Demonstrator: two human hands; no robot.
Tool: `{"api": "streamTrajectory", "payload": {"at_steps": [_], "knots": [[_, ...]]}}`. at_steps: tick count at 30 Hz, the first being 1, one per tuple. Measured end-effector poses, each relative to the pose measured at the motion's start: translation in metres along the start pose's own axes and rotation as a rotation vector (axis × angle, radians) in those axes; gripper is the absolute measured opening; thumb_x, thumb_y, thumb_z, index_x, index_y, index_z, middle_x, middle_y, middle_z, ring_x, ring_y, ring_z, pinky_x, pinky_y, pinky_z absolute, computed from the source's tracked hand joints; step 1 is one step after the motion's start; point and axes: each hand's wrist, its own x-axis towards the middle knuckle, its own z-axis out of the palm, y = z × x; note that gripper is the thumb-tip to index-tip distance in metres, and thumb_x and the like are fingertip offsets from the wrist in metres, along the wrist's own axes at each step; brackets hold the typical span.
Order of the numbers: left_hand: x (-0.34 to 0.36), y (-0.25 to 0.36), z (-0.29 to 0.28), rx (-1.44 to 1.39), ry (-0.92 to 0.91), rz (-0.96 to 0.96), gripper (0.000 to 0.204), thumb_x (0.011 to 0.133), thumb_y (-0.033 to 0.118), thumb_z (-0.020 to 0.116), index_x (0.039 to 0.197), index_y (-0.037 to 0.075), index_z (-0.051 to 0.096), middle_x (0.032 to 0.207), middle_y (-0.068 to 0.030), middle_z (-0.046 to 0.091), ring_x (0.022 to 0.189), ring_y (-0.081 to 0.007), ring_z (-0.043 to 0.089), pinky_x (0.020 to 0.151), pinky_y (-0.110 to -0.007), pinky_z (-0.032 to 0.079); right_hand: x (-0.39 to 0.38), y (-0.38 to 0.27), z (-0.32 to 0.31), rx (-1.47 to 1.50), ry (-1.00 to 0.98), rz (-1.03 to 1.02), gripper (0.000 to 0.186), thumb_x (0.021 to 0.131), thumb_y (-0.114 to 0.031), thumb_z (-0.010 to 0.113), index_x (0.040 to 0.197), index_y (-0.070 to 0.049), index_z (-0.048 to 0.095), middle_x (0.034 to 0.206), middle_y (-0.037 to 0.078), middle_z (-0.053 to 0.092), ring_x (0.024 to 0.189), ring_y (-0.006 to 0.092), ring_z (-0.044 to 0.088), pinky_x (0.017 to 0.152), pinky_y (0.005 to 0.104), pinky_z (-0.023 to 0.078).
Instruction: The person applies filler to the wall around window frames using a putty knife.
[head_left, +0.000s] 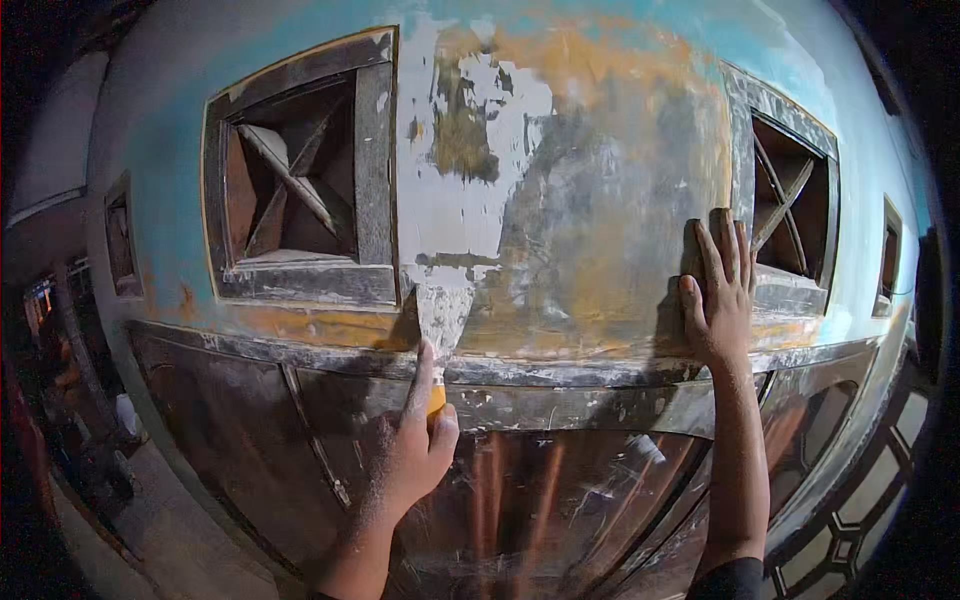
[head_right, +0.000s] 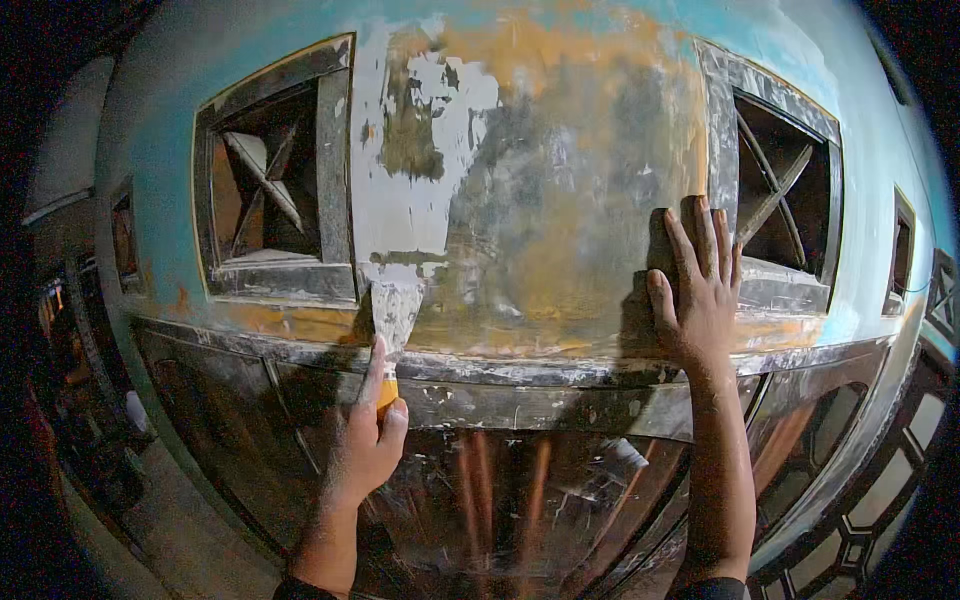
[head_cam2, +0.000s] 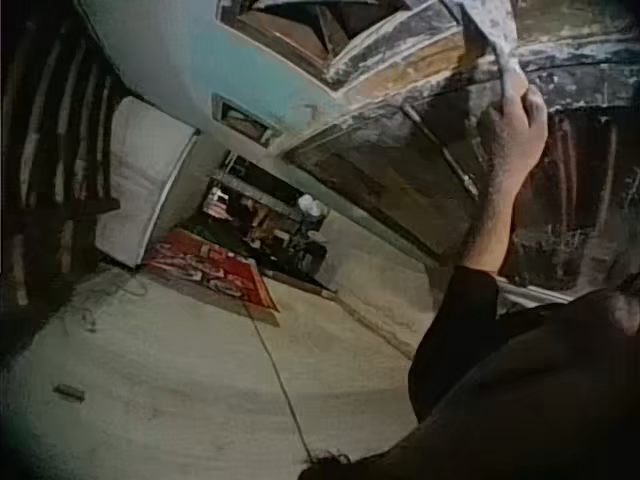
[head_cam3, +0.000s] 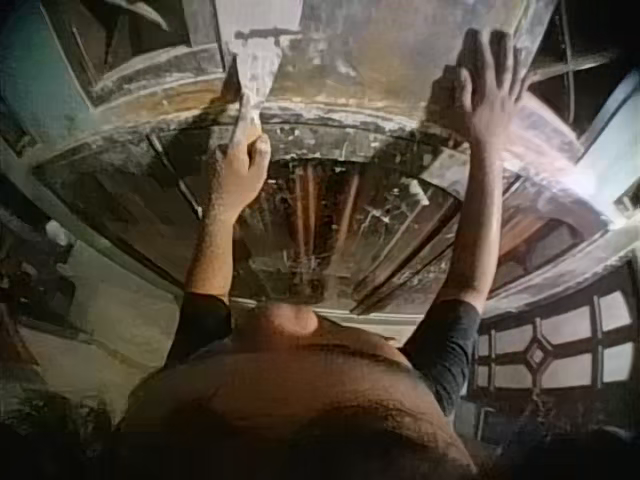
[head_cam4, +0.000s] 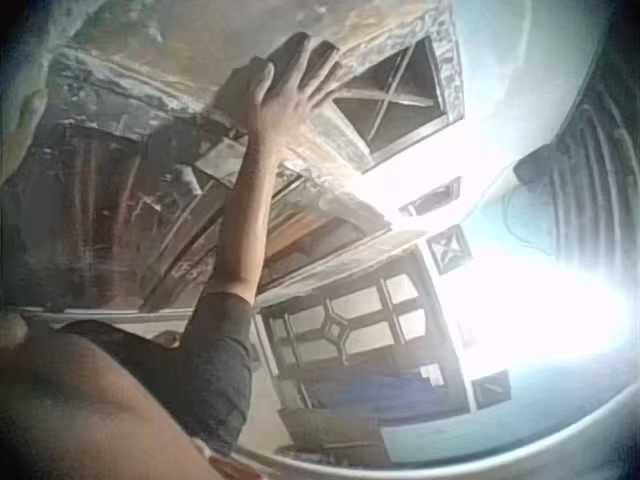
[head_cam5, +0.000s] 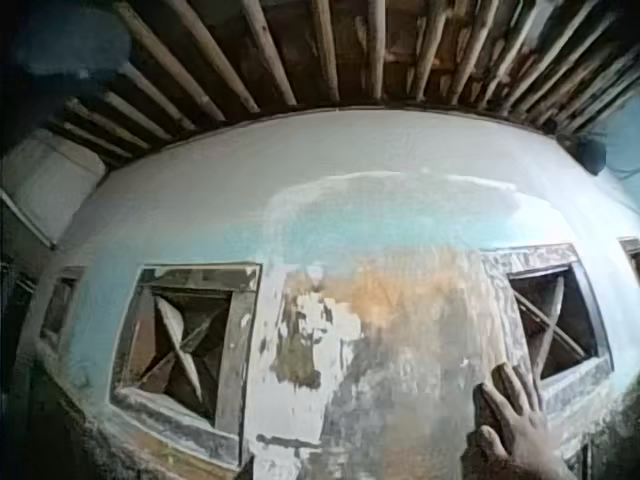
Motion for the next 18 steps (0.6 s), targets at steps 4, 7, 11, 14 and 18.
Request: {"api": "streamTrajectory", "payload": {"at_steps": [4, 7, 11, 14, 18], "knots": [[-0.014, -0.038, 0.028, -0.154, 0.135, 0.168, 0.074, 0.099, 0.002, 0.047, 0.166, 0.014, 0.017, 0.1, -0.0052, 0.057, 0.076, -0.0101, 0.045, 0.071, -0.027, 0.046, 0.002, -0.007, -0.004, 0.019, 0.019, -0.007, 0.06, 0.1, -0.04, 0.051, 0.157, -0.022, 0.044, 0.168, 0.013, 0.028, 0.155, 0.0388, 0.021, 0.127, 0.0529, 0.012], [-0.012, -0.036, 0.017, -0.082, 0.126, 0.147, 0.074, 0.098, 0.002, 0.048, 0.166, 0.014, 0.02, 0.102, -0.0049, 0.057, 0.076, -0.0101, 0.044, 0.071, -0.026, 0.046, 0.002, -0.01, -0.005, 0.014, 0.009, 0.002, 0.06, 0.1, -0.04, 0.051, 0.157, -0.022, 0.044, 0.167, 0.013, 0.029, 0.155, 0.0391, 0.022, 0.127, 0.0533, 0.013], [-0.006, -0.026, 0.015, -0.063, 0.101, 0.117, 0.073, 0.097, 0.002, 0.05, 0.165, 0.011, 0.023, 0.096, -0.0038, 0.057, 0.075, -0.0099, 0.046, 0.071, -0.025, 0.045, -0.001, -0.002, -0.002, 0.022, 0.015, -0.003, 0.061, 0.098, -0.038, 0.054, 0.157, -0.023, 0.044, 0.168, 0.014, 0.028, 0.155, 0.0386, 0.021, 0.126, 0.0541, 0.012], [-0.011, -0.028, 0.013, 0.156, 0.205, 0.207, 0.073, 0.095, 0.004, 0.054, 0.163, 0.009, 0.028, 0.091, -0.0065, 0.061, 0.075, -0.0122, 0.052, 0.07, -0.027, 0.047, 0.0, -0.007, -0.007, 0.026, 0.002, 0.021, 0.061, 0.098, -0.037, 0.054, 0.157, -0.023, 0.043, 0.168, 0.014, 0.028, 0.155, 0.0386, 0.021, 0.126, 0.055, 0.012], [-0.007, -0.017, 0.008, 0.154, 0.112, 0.035, 0.075, 0.093, 0.005, 0.057, 0.162, 0.01, 0.03, 0.108, -0.0137, 0.068, 0.081, -0.0156, 0.058, 0.076, -0.029, 0.05, -0.002, -0.004, -0.004, 0.017, 0.001, 0.014, 0.062, 0.098, -0.039, 0.053, 0.158, -0.023, 0.042, 0.168, 0.013, 0.028, 0.155, 0.0391, 0.021, 0.126, 0.0558, 0.012]]}}
